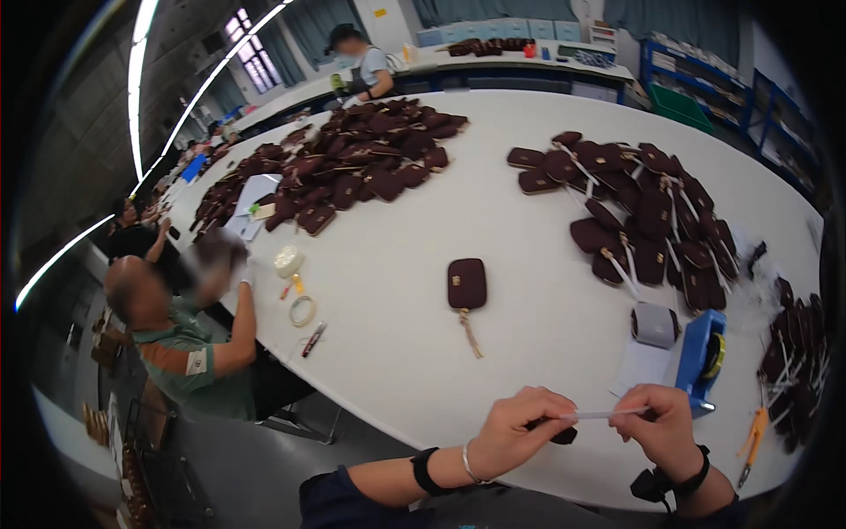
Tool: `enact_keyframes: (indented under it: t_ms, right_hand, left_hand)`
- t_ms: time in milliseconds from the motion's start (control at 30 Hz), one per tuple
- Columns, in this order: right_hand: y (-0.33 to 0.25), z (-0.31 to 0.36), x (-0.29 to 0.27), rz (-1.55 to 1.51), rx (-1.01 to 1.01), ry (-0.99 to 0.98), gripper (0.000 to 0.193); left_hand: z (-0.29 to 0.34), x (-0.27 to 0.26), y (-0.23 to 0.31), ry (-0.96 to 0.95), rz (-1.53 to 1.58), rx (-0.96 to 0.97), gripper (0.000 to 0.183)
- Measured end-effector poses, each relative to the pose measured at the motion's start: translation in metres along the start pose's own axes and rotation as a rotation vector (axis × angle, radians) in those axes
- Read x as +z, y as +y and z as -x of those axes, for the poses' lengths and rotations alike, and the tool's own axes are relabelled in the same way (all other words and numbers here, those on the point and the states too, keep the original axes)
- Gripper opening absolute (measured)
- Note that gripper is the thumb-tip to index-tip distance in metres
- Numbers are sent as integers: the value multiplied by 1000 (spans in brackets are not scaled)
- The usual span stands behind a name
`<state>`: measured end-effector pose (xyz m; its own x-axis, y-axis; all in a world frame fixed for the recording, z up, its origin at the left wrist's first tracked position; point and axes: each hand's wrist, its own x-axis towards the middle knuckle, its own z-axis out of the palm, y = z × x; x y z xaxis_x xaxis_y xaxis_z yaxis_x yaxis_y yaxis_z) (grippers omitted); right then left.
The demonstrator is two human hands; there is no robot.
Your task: The person wraps small maroon pouches with white paper, securing them with a string. They repeatedly pick up a pouch, wrap it, and place it on the table. The person uses a tape dispenser to cut tape and a lighter to seal the string ends.
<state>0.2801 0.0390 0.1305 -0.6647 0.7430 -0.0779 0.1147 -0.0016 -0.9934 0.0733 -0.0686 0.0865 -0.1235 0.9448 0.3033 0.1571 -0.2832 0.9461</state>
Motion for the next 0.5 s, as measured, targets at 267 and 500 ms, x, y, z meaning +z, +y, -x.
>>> enact_keyframes:
  t_ms: [267,500]
  right_hand:
    - [2,4,-1,162,-224,4,13]
    - [4,5,-6,204,-129,-119,18]
  left_hand:
    - [-4,10,1,35,151,-136,9]
    - [-10,0,6,-204,-383,-4,14]
